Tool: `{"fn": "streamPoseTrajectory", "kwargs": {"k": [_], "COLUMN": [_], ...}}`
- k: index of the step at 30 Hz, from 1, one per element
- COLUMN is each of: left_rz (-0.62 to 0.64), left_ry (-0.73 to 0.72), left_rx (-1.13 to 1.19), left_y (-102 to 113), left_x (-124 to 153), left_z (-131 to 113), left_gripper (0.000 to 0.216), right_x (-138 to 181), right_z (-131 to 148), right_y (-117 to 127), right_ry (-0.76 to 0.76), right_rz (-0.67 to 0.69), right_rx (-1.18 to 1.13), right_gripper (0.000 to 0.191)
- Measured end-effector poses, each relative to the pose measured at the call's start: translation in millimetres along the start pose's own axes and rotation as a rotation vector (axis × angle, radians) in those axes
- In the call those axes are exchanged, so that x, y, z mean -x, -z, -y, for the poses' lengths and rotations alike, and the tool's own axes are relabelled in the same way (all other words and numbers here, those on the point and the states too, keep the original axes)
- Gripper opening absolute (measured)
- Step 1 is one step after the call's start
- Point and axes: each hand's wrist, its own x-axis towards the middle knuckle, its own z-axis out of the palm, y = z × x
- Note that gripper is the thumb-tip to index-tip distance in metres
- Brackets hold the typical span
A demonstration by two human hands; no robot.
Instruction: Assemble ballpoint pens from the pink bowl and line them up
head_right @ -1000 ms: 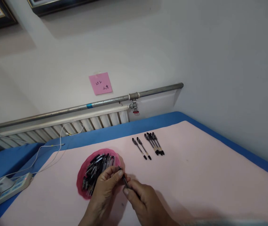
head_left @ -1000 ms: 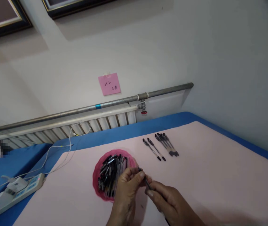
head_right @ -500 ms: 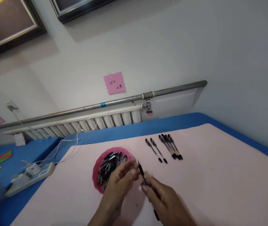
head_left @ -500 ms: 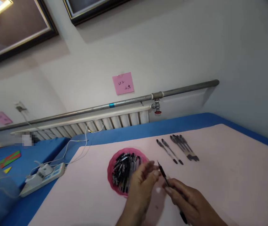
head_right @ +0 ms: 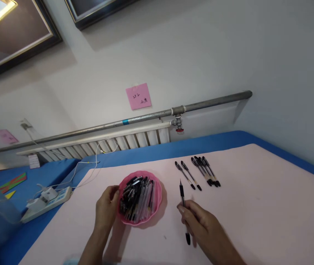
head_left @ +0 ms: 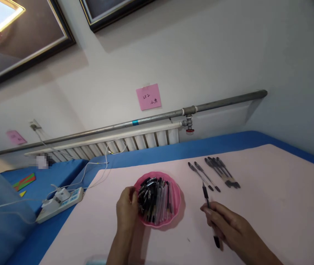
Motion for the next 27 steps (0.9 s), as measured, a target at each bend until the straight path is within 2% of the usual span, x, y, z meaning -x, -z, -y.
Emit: {"fn": "streamPoseTrajectory", "kwargs": {"k": [4, 7, 11, 15, 20, 23, 27], "left_rz": [0.088, 0.149, 0.194, 0.212, 0.152, 0.142, 0.211], "left_ry": [-0.245, -0.288, -0.277, -0.280, -0.387, -0.356, -0.332], "left_rx": [-0.386, -0.544, -0.679, -0.649, -0.477, -0.554, -0.679], "left_y": [-10, -16, -19, -21, -19, -14, -10], "left_x": [0, -1, -1, -1, -3, -5, -5], "left_z": [-1, -4, -3, 2, 3, 3, 4], "left_gripper": [0.021, 0.023, 0.024, 0.024, 0.027, 0.031, 0.030], "right_x": [-1, -3, -3, -1, -1, -2, -2], "right_z": [0, -3, -5, -2, -1, -3, -4], "right_y": [0, -1, -4, -5, -5, -5, -6], "right_ry": [-0.032, -0.039, -0.015, 0.000, -0.004, -0.003, -0.008], "right_rz": [-0.021, -0.004, -0.033, -0.043, -0.046, -0.047, -0.043], "right_rx": [-0.017, -0.009, 0.010, 0.020, 0.008, -0.001, -0.027], "right_gripper": [0.031, 0.033, 0.035, 0.035, 0.031, 0.030, 0.030]}}
